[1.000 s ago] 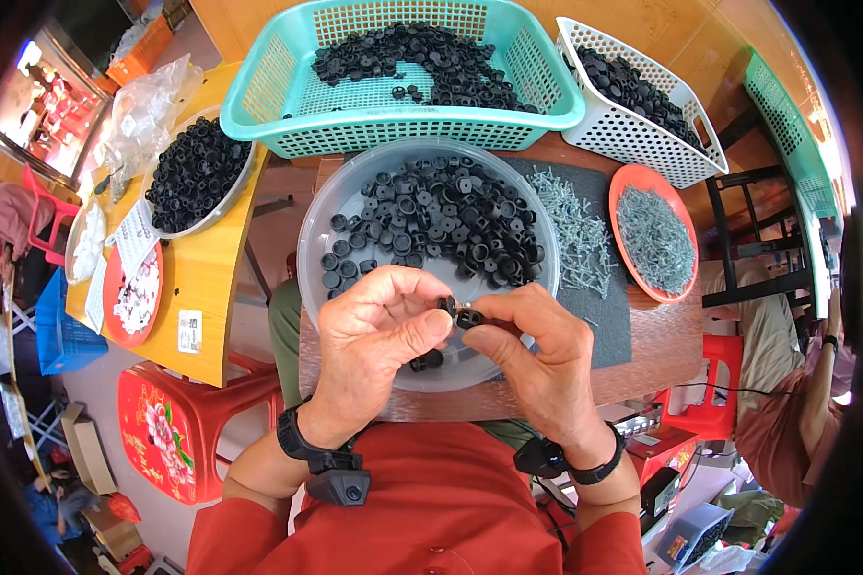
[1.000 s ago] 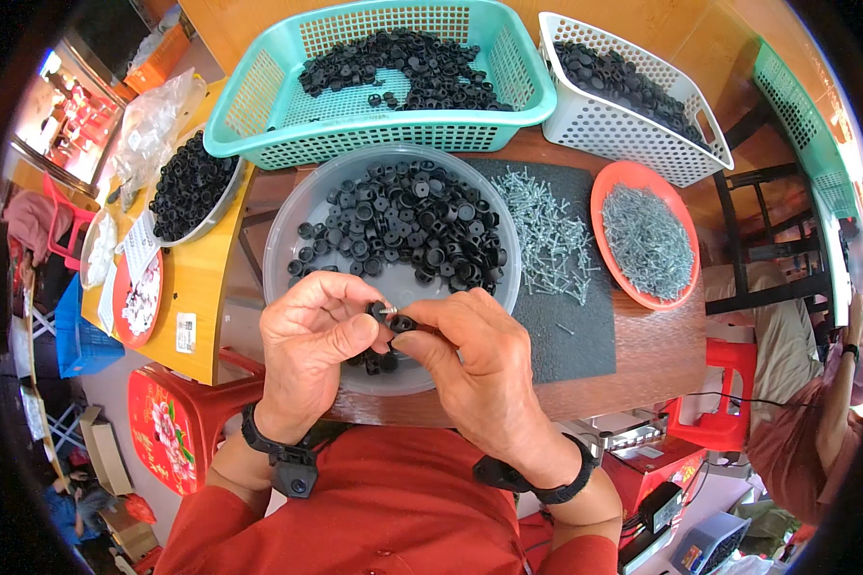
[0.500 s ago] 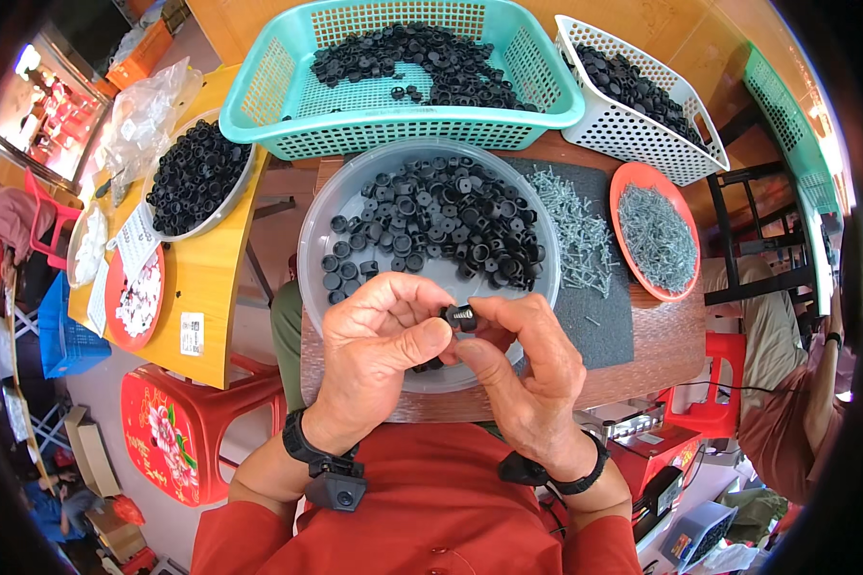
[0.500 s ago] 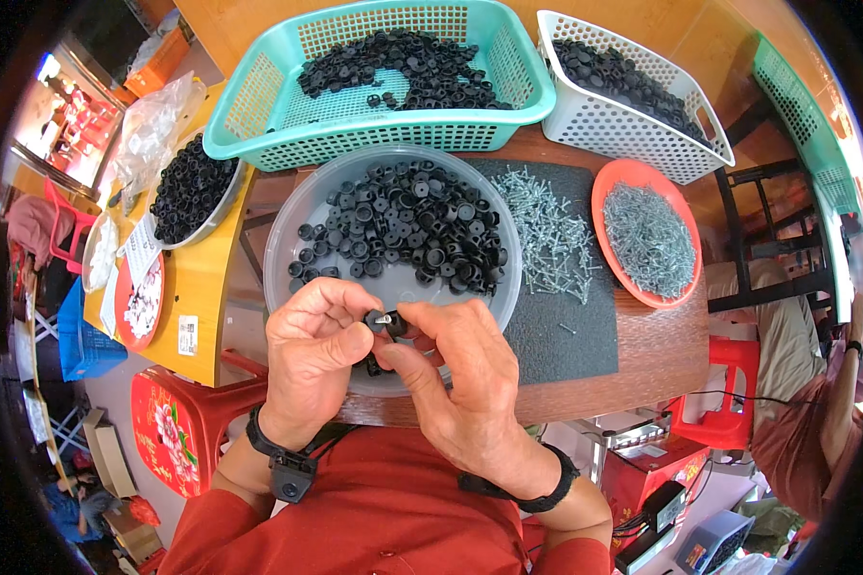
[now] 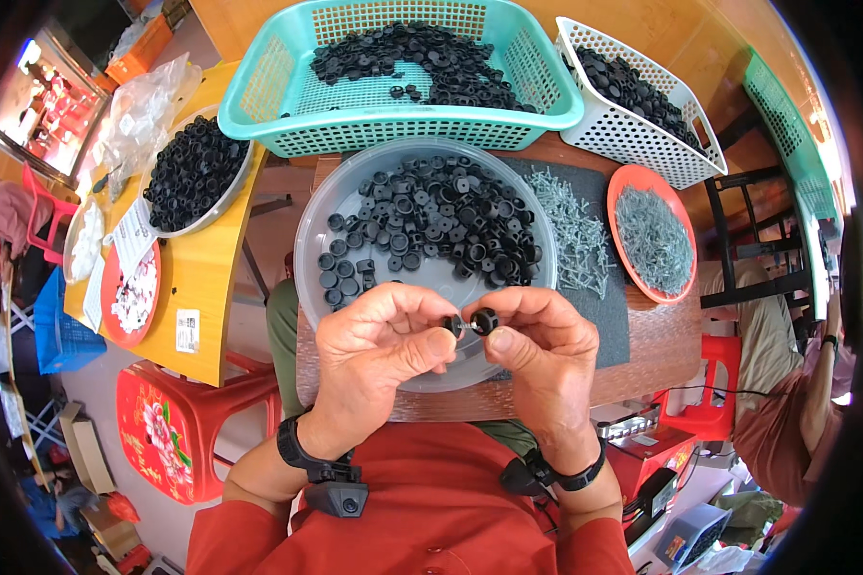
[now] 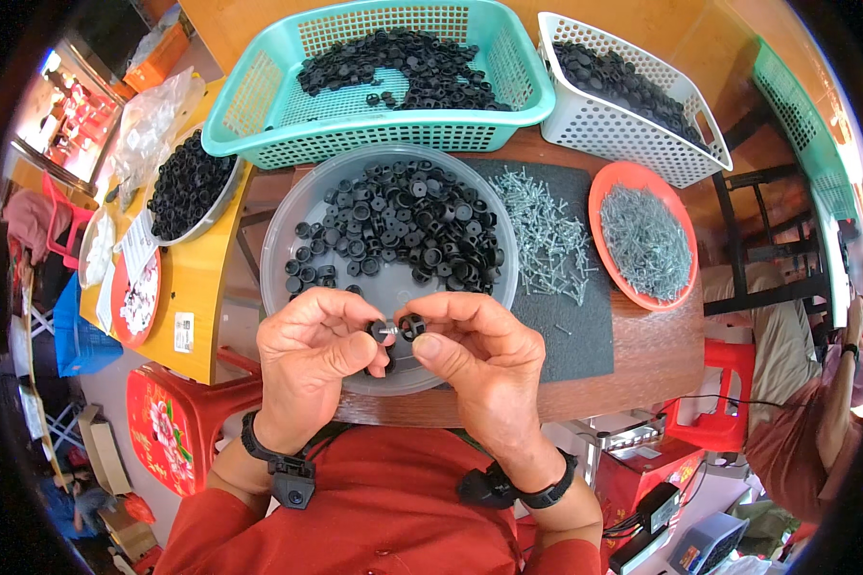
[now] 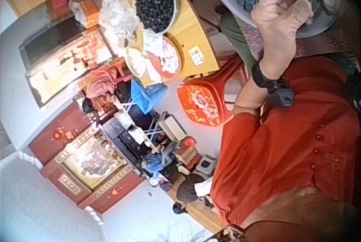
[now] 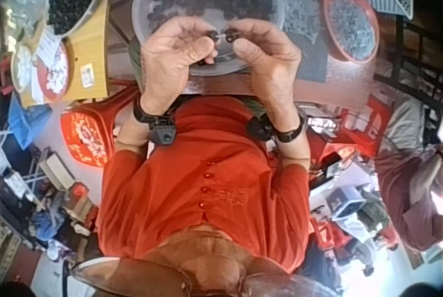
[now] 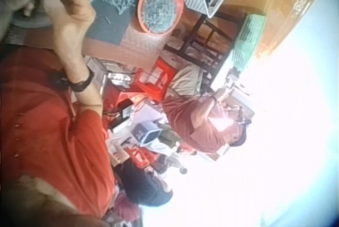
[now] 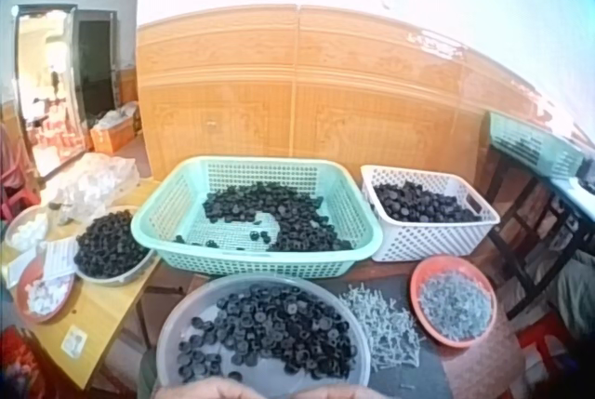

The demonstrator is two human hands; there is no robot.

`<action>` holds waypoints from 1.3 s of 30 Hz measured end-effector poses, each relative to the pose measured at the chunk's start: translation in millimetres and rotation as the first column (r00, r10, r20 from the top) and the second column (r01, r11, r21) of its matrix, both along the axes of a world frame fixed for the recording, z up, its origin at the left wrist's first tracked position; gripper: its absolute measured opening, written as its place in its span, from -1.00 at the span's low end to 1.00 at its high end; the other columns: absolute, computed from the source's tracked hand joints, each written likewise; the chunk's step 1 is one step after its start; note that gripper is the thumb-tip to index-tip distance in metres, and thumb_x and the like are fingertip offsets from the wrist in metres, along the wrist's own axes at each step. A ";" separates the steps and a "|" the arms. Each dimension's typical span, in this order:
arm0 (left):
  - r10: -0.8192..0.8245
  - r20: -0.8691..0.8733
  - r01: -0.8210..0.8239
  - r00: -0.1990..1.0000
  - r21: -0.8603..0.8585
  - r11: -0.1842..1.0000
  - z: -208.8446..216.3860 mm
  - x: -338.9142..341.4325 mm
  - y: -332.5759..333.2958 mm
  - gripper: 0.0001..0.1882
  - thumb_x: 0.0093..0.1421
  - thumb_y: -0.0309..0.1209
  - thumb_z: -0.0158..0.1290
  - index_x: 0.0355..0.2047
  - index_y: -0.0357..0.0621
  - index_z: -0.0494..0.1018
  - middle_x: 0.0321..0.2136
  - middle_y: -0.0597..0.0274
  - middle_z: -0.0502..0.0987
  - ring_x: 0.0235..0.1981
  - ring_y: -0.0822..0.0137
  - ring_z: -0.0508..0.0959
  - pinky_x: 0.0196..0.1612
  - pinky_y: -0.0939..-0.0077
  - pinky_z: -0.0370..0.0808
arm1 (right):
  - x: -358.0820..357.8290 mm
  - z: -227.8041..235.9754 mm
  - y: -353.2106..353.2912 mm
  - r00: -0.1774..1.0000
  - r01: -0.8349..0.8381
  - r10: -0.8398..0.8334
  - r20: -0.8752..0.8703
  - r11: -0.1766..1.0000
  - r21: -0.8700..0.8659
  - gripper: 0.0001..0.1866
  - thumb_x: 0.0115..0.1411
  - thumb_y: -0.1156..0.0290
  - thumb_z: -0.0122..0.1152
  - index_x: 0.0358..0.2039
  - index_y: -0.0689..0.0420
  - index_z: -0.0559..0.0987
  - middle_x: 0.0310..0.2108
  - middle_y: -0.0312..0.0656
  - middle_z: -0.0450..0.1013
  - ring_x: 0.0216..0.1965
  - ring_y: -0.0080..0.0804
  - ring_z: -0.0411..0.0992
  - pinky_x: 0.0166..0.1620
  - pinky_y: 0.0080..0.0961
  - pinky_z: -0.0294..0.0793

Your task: Manually assembling small grey needle-like components into black plastic base parts on a workbench.

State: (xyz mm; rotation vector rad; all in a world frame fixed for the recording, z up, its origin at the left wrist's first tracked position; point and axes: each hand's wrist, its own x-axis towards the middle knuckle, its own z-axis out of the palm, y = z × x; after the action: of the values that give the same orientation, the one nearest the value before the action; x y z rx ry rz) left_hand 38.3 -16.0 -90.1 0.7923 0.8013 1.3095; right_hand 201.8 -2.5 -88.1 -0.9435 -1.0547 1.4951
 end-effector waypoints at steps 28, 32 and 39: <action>0.109 -0.269 -0.080 0.957 0.117 0.990 9.9 5.7 -5.0 -0.81 0.02 -0.67 0.15 -0.32 -0.38 0.44 -0.37 0.20 0.50 -0.37 0.49 0.52 -0.28 0.65 0.46 | -0.9 -8.3 3.9 0.958 -0.104 0.067 -0.279 0.987 -0.120 -0.74 0.02 0.66 0.21 -0.22 0.30 0.51 -0.30 -0.10 0.52 -0.32 -0.54 0.44 -0.29 -0.69 0.39; 0.163 -0.359 -0.106 0.919 0.174 0.979 6.0 5.9 -4.2 -0.85 0.03 -0.60 0.16 -0.35 -0.32 0.47 -0.43 0.23 0.51 -0.41 0.52 0.54 -0.35 0.67 0.47 | -2.5 -7.5 3.5 0.965 -0.085 0.054 -0.256 0.990 -0.114 -0.73 0.01 0.67 0.21 -0.21 0.30 0.50 -0.29 -0.11 0.51 -0.33 -0.54 0.44 -0.28 -0.69 0.40; 0.130 -0.344 -0.087 0.930 0.139 0.987 9.2 4.4 -4.1 -0.81 0.00 -0.68 0.16 -0.33 -0.39 0.45 -0.38 0.21 0.49 -0.38 0.50 0.51 -0.30 0.68 0.45 | -3.2 -8.3 3.4 0.964 -0.095 0.064 -0.258 0.990 -0.108 -0.72 0.01 0.68 0.21 -0.20 0.31 0.50 -0.27 -0.11 0.50 -0.31 -0.55 0.42 -0.26 -0.69 0.42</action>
State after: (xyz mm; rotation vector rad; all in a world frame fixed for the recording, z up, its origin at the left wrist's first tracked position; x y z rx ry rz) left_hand 42.7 -20.2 -80.9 1.1144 1.0695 1.3422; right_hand 198.6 0.8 -96.4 -0.7730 -0.8329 1.7107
